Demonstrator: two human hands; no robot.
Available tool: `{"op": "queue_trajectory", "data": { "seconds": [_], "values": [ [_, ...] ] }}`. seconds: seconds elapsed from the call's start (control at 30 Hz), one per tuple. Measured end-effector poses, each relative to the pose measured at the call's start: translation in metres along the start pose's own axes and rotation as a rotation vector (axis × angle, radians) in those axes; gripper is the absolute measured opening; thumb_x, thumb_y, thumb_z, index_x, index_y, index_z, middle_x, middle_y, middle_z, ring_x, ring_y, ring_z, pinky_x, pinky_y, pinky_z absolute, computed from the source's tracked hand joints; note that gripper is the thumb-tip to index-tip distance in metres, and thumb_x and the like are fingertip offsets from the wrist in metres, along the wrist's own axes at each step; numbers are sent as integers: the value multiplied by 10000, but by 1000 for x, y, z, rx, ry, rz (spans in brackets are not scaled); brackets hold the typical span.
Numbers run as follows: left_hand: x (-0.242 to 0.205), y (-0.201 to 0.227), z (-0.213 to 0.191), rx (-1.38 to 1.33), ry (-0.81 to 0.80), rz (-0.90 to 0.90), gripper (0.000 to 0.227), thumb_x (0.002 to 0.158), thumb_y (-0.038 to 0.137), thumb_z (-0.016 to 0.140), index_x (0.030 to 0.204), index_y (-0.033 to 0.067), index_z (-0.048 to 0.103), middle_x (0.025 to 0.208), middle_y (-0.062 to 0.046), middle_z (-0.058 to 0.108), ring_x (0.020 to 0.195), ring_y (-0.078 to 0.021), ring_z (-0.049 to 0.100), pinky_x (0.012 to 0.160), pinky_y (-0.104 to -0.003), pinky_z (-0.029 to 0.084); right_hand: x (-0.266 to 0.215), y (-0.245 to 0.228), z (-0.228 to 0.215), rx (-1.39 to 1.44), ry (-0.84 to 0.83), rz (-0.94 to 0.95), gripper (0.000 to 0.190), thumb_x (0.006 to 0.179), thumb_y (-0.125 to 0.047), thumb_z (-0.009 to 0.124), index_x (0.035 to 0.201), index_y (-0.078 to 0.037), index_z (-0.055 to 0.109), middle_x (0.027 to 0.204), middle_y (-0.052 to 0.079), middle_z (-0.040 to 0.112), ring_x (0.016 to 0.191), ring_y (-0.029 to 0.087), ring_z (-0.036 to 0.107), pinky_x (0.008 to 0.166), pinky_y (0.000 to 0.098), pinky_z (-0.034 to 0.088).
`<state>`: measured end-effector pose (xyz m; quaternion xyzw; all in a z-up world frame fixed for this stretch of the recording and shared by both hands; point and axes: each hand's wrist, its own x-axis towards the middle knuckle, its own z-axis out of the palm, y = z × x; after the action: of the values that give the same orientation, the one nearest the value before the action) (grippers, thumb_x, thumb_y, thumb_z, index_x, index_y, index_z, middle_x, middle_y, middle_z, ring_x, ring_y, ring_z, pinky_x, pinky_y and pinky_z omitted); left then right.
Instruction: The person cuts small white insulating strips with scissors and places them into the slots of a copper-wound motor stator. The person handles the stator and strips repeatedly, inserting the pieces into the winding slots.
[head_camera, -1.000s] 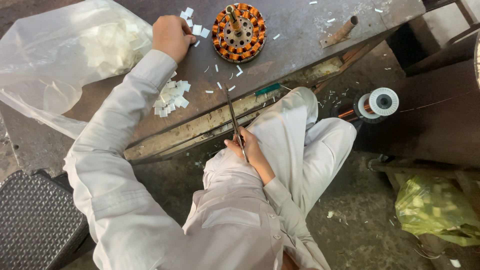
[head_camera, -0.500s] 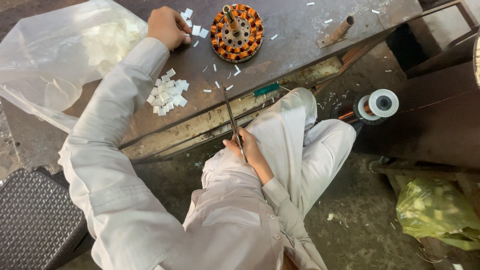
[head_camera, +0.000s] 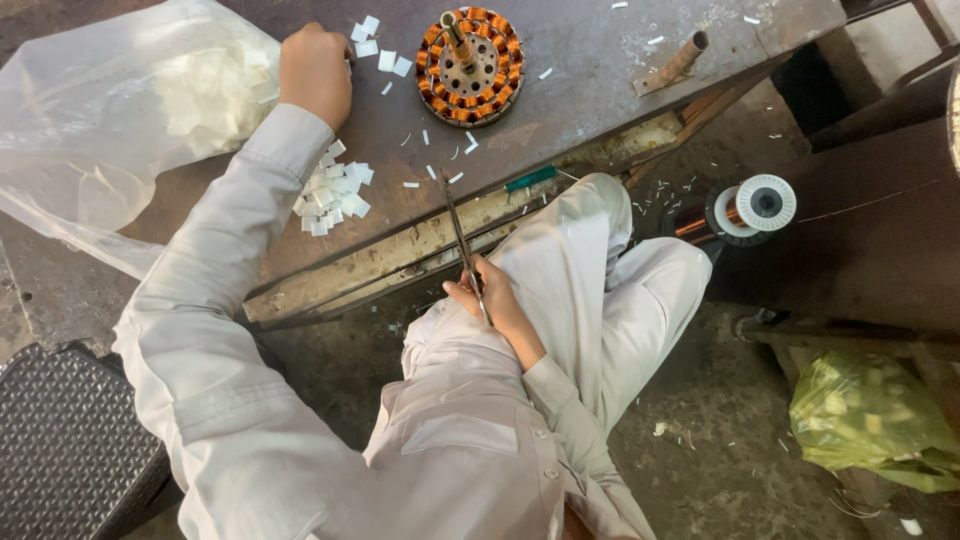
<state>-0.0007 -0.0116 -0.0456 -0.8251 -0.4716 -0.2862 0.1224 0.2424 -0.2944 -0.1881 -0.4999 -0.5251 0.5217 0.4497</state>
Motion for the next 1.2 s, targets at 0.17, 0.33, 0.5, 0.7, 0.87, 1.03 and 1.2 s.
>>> {"op": "queue_trajectory", "data": {
  "seconds": [0.17, 0.33, 0.5, 0.7, 0.87, 1.03, 1.2],
  "values": [
    [1, 2, 8, -70, -93, -70, 89, 837, 69, 819, 912, 28, 792, 922, -268, 649, 820, -439, 650, 721, -501, 516, 1, 6, 2, -53, 22, -19, 349, 820, -234, 859, 788, -83, 545, 616, -27, 509, 566, 70, 464, 528, 262, 398],
    [0, 2, -6, -14, -164, -32, 72, 866, 99, 816, 918, 49, 808, 902, -181, 707, 883, -416, 649, 795, -480, 510, -1, 11, -2, -37, 0, -7, 352, 825, -242, 854, 796, -85, 540, 637, -24, 507, 581, 70, 463, 532, 267, 401],
    [2, -2, -9, 121, -174, 100, 85, 856, 170, 826, 912, 105, 820, 876, -133, 710, 964, -365, 656, 848, -441, 523, -3, 10, -6, -75, 2, -60, 371, 829, -261, 861, 799, -76, 541, 638, -8, 511, 585, 78, 471, 539, 274, 411],
    [-6, -20, -2, 101, -275, 176, 70, 951, 76, 700, 962, 68, 768, 917, -142, 679, 877, -326, 651, 822, -416, 532, -3, 13, -4, -83, 2, -70, 375, 825, -279, 861, 818, -71, 549, 661, -2, 539, 612, 83, 493, 569, 273, 434],
    [-11, -11, -1, 306, -259, 322, 116, 963, 85, 669, 863, 33, 644, 903, -128, 656, 814, -288, 614, 814, -371, 537, -4, 17, -4, -78, 6, -62, 368, 832, -277, 862, 822, -67, 560, 683, 9, 559, 633, 84, 505, 583, 270, 441],
    [-6, 0, -13, 388, -248, 302, 67, 942, 70, 665, 881, 63, 639, 889, -88, 671, 826, -270, 649, 714, -380, 516, -4, 18, -4, -46, 8, -60, 365, 827, -275, 856, 827, -74, 551, 690, 5, 569, 638, 76, 515, 589, 263, 451],
    [-3, 5, -16, 359, -213, 304, 23, 949, 32, 650, 935, 48, 644, 925, -110, 668, 836, -288, 644, 733, -363, 529, -4, 17, -2, -59, 13, -64, 370, 825, -270, 861, 815, -71, 550, 686, 7, 573, 638, 76, 515, 589, 263, 453]
  ]
}}
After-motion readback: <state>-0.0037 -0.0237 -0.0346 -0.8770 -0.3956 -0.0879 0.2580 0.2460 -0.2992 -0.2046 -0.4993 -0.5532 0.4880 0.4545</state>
